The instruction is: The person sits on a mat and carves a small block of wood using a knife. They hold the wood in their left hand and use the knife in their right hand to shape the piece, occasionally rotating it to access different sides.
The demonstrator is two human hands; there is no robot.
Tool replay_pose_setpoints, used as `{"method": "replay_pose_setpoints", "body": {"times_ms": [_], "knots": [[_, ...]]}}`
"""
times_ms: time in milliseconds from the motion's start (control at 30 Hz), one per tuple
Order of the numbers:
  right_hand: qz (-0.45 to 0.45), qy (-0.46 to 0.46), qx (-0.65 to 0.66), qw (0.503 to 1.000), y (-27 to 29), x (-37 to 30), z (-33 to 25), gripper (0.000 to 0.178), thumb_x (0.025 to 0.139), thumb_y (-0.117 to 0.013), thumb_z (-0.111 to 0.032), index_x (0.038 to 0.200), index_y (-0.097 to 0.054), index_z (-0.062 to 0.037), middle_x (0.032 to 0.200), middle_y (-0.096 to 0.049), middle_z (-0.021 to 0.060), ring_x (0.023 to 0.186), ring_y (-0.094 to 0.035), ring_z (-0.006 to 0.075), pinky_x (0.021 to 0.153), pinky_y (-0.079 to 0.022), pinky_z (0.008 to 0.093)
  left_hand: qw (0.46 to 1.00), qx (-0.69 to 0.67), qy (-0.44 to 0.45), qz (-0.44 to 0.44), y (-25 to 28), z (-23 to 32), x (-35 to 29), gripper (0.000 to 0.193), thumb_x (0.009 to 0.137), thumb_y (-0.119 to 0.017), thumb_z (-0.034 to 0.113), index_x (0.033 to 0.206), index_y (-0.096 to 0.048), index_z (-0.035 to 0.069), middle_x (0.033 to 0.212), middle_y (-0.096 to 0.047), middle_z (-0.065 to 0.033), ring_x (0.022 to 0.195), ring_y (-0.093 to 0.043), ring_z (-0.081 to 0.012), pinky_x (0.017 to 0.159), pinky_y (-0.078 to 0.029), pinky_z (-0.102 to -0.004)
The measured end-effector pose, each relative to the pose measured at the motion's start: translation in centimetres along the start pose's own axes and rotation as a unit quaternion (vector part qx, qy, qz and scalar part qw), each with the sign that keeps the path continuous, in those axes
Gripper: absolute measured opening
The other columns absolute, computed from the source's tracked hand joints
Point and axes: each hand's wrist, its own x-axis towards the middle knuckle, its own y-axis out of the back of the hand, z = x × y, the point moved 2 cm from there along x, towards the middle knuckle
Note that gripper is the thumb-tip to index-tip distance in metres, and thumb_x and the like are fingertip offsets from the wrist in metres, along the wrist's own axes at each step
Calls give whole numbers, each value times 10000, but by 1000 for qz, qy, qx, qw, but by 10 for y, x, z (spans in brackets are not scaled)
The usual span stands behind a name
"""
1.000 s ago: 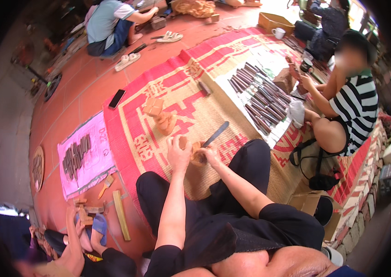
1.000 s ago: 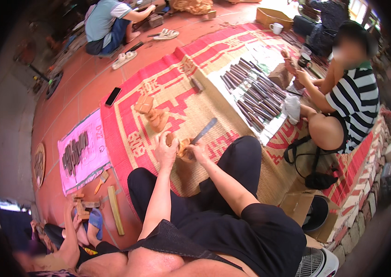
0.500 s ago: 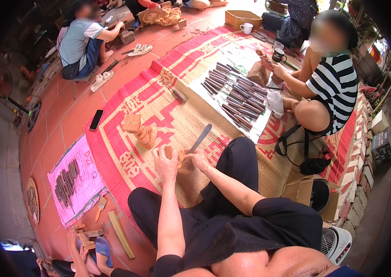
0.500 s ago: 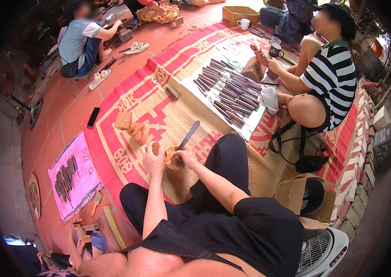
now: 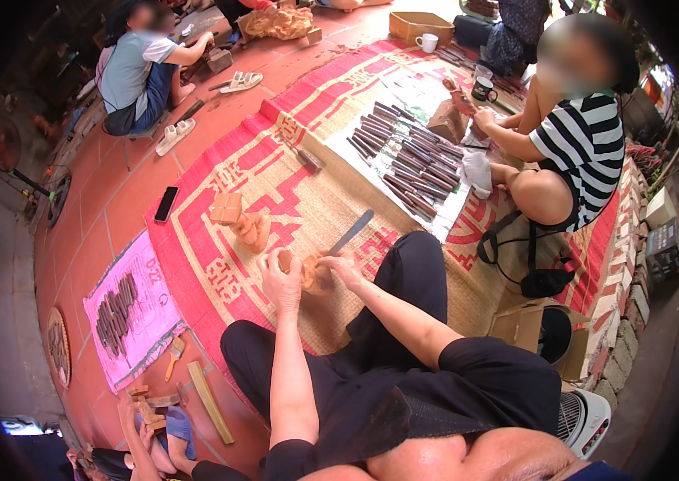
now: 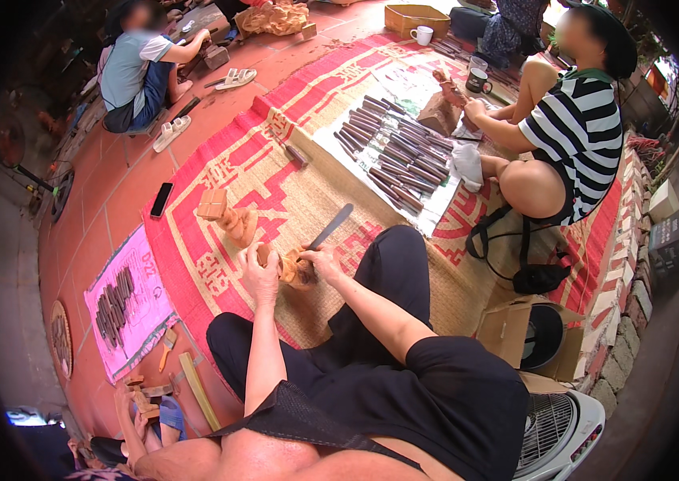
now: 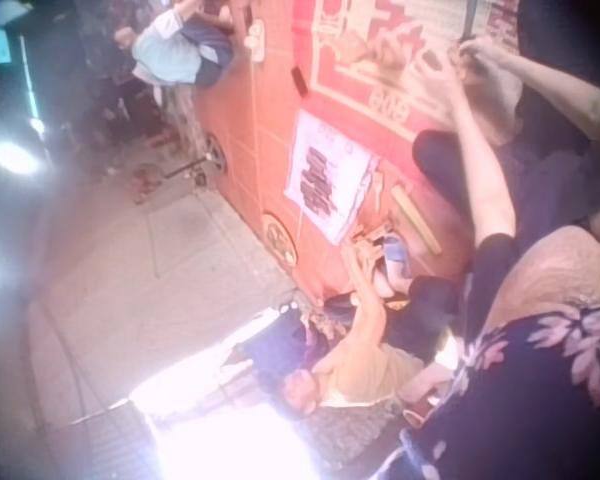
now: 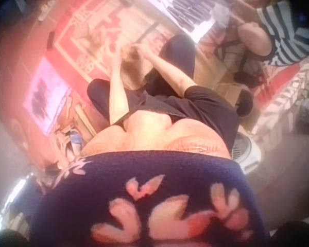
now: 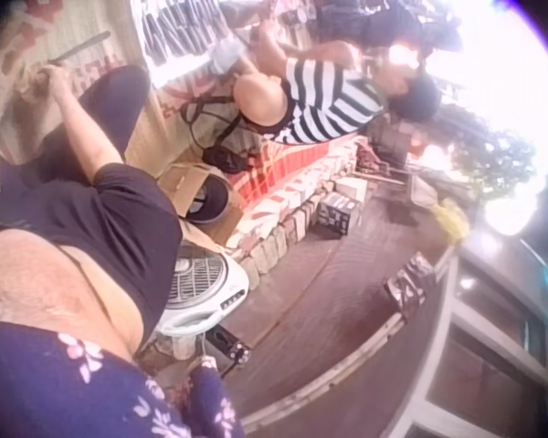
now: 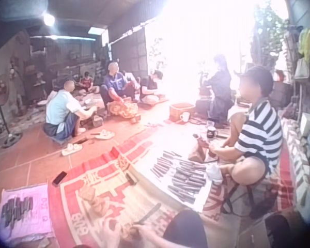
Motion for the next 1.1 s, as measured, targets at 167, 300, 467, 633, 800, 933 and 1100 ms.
{"method": "replay_pose_setpoints", "body": {"times_ms": [167,300,467,633,800,933,1100], "knots": [[-17,-30,-45,998,-13,-15,-20,300,737,-704,-115,1022,-709,-19,909,-710,77,790,-642,137,729,-494,263,1000,7,4,-3,2,-2,0,334,750,-673,229,1051,-597,104,1026,-528,-105,933,-599,-307,782,-501,-421],[5,-43,11,999,4,-5,-13,308,726,-706,-122,1015,-705,-14,861,-707,68,851,-633,137,779,-482,285,1000,1,2,2,1,3,-3,329,754,-671,237,1047,-598,107,1025,-530,-98,927,-601,-305,782,-501,-417],[-37,-12,-85,996,-17,-19,-29,321,733,-705,-147,1030,-693,-26,915,-696,63,858,-629,147,784,-481,290,1000,-10,10,-1,6,-4,-1,337,756,-672,250,1055,-597,114,1028,-529,-94,921,-605,-308,776,-503,-418],[-16,-28,-43,999,-6,-11,-19,345,733,-695,-131,1060,-684,-24,906,-694,72,821,-636,146,755,-489,279,1000,-6,8,4,7,-3,-1,325,765,-667,251,1054,-598,118,1028,-529,-96,925,-606,-312,773,-504,-421],[-12,5,-28,1000,-5,-5,-11,311,729,-694,-121,1016,-695,-1,851,-692,72,757,-637,146,722,-492,270,1000,-9,6,4,7,-4,-2,331,769,-665,261,1061,-599,122,1035,-528,-95,926,-605,-312,773,-504,-421],[-24,-14,-38,999,-24,-20,-32,260,733,-697,-113,969,-711,-5,825,-699,63,737,-634,131,704,-493,271,1000,-9,14,8,10,-11,-1,336,770,-667,270,1065,-599,125,1035,-528,-96,929,-604,-313,775,-503,-423],[15,-20,21,999,-8,-4,-11,277,728,-703,-95,990,-697,-5,826,-700,53,729,-631,117,689,-494,266,1000,-2,22,-5,8,-4,-2,338,771,-665,282,1064,-599,128,1025,-532,-107,932,-601,-318,771,-500,-425]]}}
